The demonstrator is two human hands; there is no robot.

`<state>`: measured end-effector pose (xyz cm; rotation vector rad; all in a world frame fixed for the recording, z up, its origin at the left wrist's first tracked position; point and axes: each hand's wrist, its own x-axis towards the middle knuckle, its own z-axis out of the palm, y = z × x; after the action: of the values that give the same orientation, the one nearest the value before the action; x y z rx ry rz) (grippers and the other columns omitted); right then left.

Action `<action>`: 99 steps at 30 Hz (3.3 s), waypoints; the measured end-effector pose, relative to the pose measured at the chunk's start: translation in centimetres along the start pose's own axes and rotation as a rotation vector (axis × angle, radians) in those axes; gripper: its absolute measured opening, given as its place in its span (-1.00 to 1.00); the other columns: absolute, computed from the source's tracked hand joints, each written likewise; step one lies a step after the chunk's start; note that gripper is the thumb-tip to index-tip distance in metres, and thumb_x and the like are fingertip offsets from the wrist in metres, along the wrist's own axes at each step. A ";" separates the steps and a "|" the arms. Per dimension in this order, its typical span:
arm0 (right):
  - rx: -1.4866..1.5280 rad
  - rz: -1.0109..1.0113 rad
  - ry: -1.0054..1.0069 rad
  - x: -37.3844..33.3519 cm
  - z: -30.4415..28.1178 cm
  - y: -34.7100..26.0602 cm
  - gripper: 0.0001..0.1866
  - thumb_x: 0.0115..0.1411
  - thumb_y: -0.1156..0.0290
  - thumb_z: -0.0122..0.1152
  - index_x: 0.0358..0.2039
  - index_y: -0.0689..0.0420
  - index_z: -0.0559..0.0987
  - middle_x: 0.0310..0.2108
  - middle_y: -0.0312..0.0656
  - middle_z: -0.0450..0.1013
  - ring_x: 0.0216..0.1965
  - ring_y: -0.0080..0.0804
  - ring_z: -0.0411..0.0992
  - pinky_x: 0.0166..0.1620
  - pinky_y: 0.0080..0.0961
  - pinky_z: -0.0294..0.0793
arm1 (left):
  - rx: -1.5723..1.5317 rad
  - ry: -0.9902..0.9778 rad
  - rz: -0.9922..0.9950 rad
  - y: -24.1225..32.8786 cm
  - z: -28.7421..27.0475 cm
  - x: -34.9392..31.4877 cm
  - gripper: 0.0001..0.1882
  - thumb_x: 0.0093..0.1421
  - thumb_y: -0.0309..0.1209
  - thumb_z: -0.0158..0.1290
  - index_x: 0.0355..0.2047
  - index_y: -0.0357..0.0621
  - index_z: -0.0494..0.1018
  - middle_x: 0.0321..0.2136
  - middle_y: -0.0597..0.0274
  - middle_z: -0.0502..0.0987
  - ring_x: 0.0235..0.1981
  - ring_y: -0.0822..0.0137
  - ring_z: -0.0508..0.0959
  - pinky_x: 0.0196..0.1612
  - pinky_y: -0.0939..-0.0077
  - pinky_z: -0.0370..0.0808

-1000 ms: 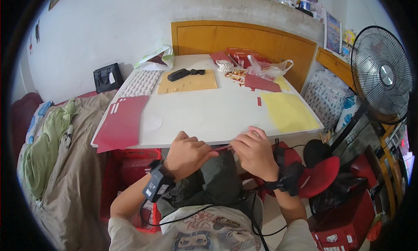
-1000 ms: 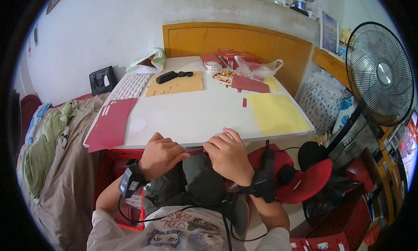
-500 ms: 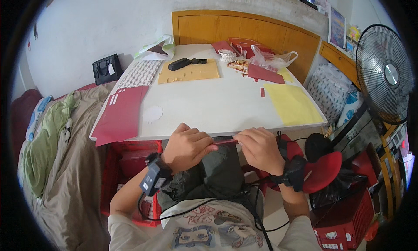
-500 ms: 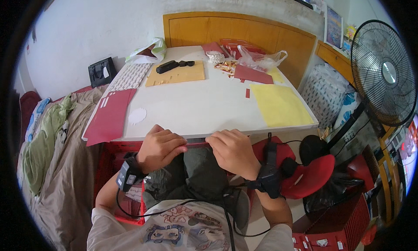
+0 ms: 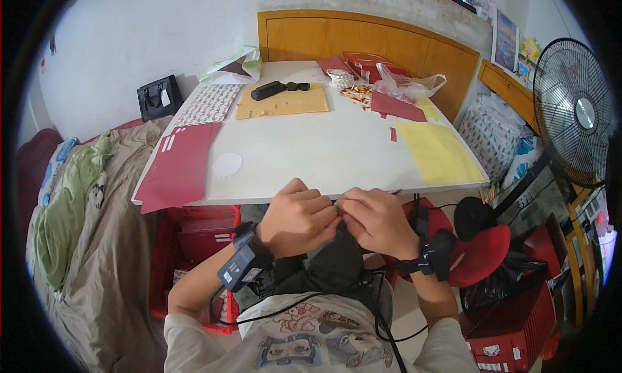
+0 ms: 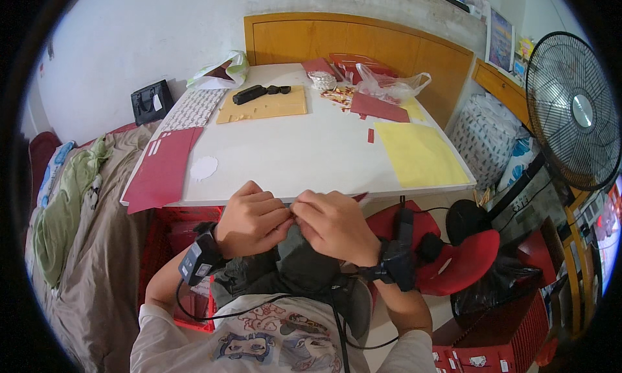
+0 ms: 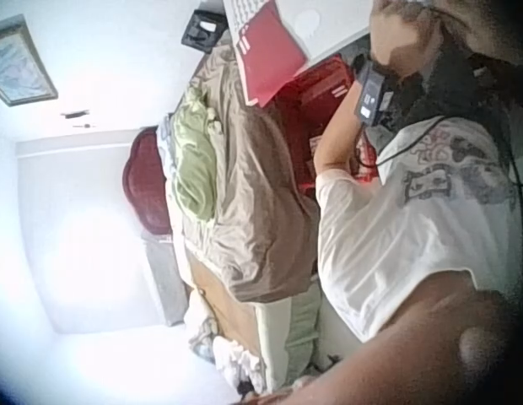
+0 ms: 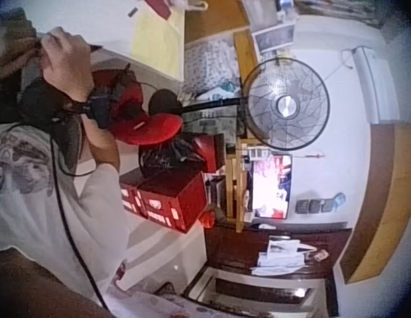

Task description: The person is assembling greeting cards by attaching decorative white paper cutouts to red cardstock bases.

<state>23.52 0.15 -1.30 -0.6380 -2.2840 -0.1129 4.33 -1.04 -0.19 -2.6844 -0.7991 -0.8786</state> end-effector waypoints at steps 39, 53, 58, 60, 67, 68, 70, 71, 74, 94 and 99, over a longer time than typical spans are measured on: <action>1.673 0.484 0.559 -1.5 2.1 0.5 -0.40 0.00 0.44 0.20 0.05 0.20 0.18 -0.03 -0.18 0.25 0.01 -0.38 0.22 0.07 -0.37 0.19 | -0.782 0.432 -0.830 -1.6 -3.0 -1.8 -0.73 0.18 -0.29 -0.13 -0.41 -0.28 0.39 -0.56 0.43 0.30 -0.51 0.61 0.20 -0.44 0.73 0.15; 1.440 0.399 0.779 1.3 3.6 -2.7 -0.76 0.11 0.55 0.02 -0.16 0.24 0.41 -0.23 -0.26 0.39 -0.18 -0.57 0.31 -0.09 -0.59 0.25 | -0.209 0.441 -0.225 -0.2 -1.8 1.2 -0.81 -0.08 -0.70 0.02 -0.43 -0.27 0.31 -0.48 0.15 0.32 -0.48 0.34 0.37 -0.38 0.56 0.33; 1.364 0.293 0.786 1.6 3.1 -3.4 -0.74 0.10 0.58 0.03 -0.16 0.32 0.40 -0.14 -0.17 0.34 -0.16 -0.53 0.30 -0.10 -0.61 0.27 | -0.287 0.508 -0.192 0.3 -1.8 2.1 -0.76 -0.18 -0.72 0.05 -0.45 -0.28 0.32 -0.49 0.11 0.33 -0.49 0.22 0.38 -0.47 0.46 0.34; 1.226 0.216 0.755 1.2 3.3 -3.0 -0.73 0.10 0.58 0.03 -0.15 0.31 0.39 -0.10 -0.11 0.31 -0.12 -0.48 0.29 -0.06 -0.59 0.26 | -0.241 0.518 -0.156 0.2 -1.9 2.1 -0.75 -0.19 -0.72 0.04 -0.45 -0.27 0.32 -0.49 0.12 0.34 -0.49 0.21 0.38 -0.46 0.46 0.33; 1.081 0.139 0.679 1.1 2.3 -3.4 -0.72 0.09 0.58 0.02 -0.13 0.28 0.40 -0.08 -0.05 0.28 -0.07 -0.40 0.29 -0.04 -0.55 0.26 | -0.119 0.571 -0.130 0.7 -1.7 2.0 -0.70 -0.23 -0.74 0.02 -0.43 -0.23 0.31 -0.52 0.16 0.36 -0.50 0.18 0.37 -0.46 0.43 0.28; 1.013 0.103 0.650 1.1 2.0 -3.3 -0.70 0.09 0.58 0.02 -0.12 0.28 0.39 -0.07 -0.04 0.27 -0.08 -0.38 0.30 -0.04 -0.54 0.28 | -0.120 0.569 -0.128 0.8 -1.6 1.9 -0.70 -0.23 -0.74 0.02 -0.43 -0.23 0.31 -0.52 0.16 0.36 -0.50 0.18 0.37 -0.46 0.43 0.28; 0.944 0.068 0.623 1.2 1.8 -3.5 -0.69 0.08 0.59 0.02 -0.11 0.28 0.38 -0.06 -0.02 0.26 -0.08 -0.36 0.30 -0.04 -0.53 0.29 | -0.109 0.595 -0.105 1.0 -1.5 1.9 -0.69 -0.24 -0.75 0.01 -0.43 -0.24 0.31 -0.52 0.15 0.36 -0.51 0.18 0.36 -0.47 0.43 0.27; 0.954 0.035 0.624 1.3 1.8 -3.6 -0.67 0.08 0.58 0.03 -0.09 0.27 0.36 -0.05 -0.02 0.24 -0.08 -0.35 0.31 -0.04 -0.52 0.31 | -0.110 0.593 -0.102 1.1 -1.5 1.9 -0.69 -0.24 -0.75 0.01 -0.43 -0.24 0.31 -0.52 0.15 0.36 -0.51 0.18 0.36 -0.47 0.43 0.27; 0.941 -0.006 0.595 1.1 1.4 -4.0 -0.64 0.07 0.57 0.04 -0.08 0.27 0.34 -0.04 -0.01 0.22 -0.08 -0.34 0.31 -0.03 -0.50 0.33 | -0.083 0.639 -0.075 1.3 -1.5 1.9 -0.68 -0.25 -0.76 0.01 -0.43 -0.24 0.31 -0.51 0.12 0.35 -0.51 0.19 0.35 -0.47 0.43 0.27; 0.767 0.364 0.481 0.7 1.4 -5.1 -0.67 -0.01 0.67 0.06 -0.17 0.30 0.38 -0.04 0.02 0.24 -0.06 -0.26 0.28 -0.05 -0.51 0.26 | -0.186 0.601 -0.104 1.3 -1.9 2.0 -0.74 -0.26 -0.71 0.03 -0.47 -0.26 0.32 -0.53 0.10 0.37 -0.53 0.16 0.39 -0.48 0.46 0.33; 0.897 0.457 0.632 1.7 1.6 -3.6 -0.77 0.09 0.59 0.01 -0.20 0.31 0.39 -0.20 -0.20 0.35 -0.19 -0.56 0.30 -0.14 -0.64 0.27 | -0.253 0.556 -0.039 0.2 -0.2 2.4 -0.76 -0.24 -0.72 0.00 -0.48 -0.27 0.29 -0.51 0.07 0.36 -0.54 0.21 0.40 -0.51 0.49 0.35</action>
<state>19.71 -1.90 -0.85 -0.5080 -1.3249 0.7749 5.94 -0.26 1.37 -2.4115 -0.6400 -1.7287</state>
